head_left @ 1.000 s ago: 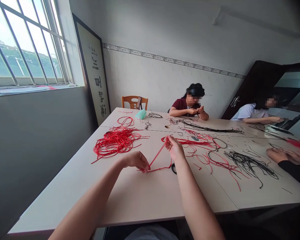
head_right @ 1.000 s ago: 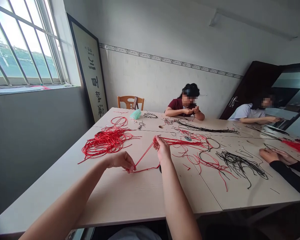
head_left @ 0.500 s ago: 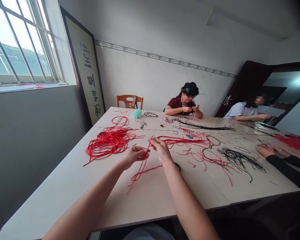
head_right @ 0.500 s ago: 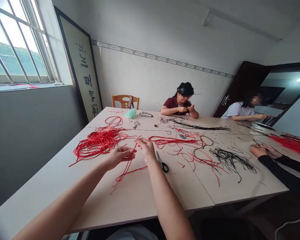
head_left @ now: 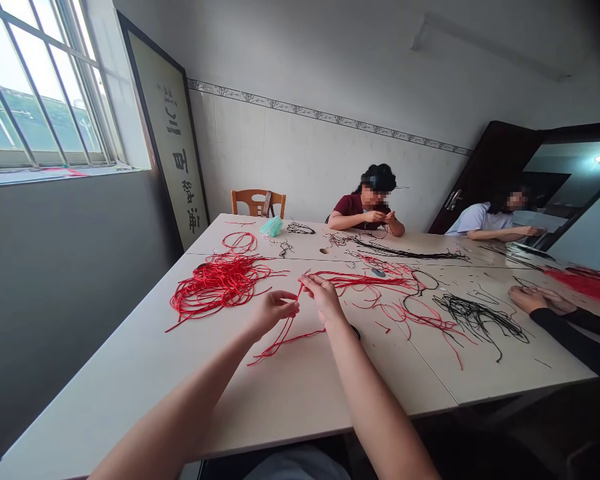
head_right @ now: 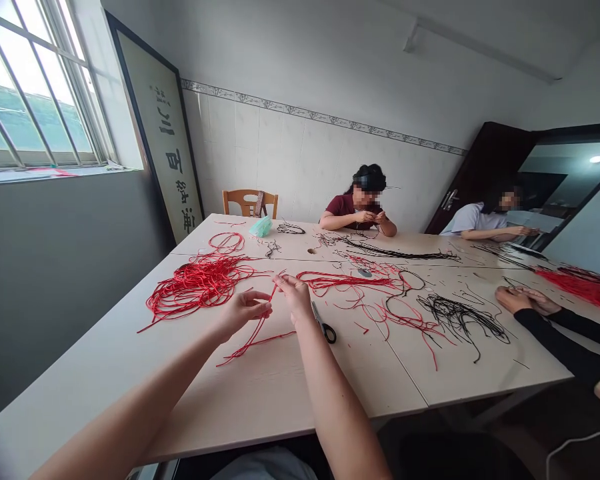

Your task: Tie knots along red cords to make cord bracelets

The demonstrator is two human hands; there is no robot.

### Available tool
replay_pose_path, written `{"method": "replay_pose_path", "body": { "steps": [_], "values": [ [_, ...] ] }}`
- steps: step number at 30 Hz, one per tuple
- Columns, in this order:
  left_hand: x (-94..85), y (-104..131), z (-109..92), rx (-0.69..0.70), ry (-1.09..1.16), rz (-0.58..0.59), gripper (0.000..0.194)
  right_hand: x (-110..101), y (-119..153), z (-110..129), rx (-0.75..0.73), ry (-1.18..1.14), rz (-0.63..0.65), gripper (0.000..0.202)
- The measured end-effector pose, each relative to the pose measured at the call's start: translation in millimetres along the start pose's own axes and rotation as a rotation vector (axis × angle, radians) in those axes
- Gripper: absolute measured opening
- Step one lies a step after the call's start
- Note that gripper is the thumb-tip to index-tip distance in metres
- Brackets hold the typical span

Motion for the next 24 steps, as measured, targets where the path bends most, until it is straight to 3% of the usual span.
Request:
{"method": "replay_pose_path", "body": {
  "steps": [7, 13, 16, 18, 20, 24],
  "values": [
    [-5.2, 0, -7, 0.063, -0.250, -0.082, 0.028, -1, -2, -3, -0.011, 0.043, 0.005, 0.029],
    [4.8, -5, 20, -0.127, 0.062, 0.088, 0.037, -6, -2, -9, 0.008, 0.106, -0.028, 0.031],
    [8.4, -5, 25, -0.159, 0.137, 0.152, 0.037, -1, -5, -11, 0.007, 0.238, 0.079, 0.036],
    [7.7, -6, 25, -0.156, 0.157, 0.163, 0.037, -2, -8, -12, 0.029, 0.478, 0.214, 0.040],
    [4.1, -6, 24, -0.147, 0.157, 0.141, 0.036, -23, -11, -9, 0.062, 0.828, 0.288, 0.041],
    [-4.5, -6, 19, -0.112, 0.130, 0.075, 0.037, -123, -11, 11, 0.160, 1.104, 0.171, 0.022]
  ]
}}
Point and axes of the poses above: each hand's wrist, its own y-axis away from the middle knuckle, its own x-axis out of the palm, z = x × y, the point moved 10 cm from there along -y, towards the middle knuckle, and after that the axes turned 10 degrees about z, right-handed, at the moved point
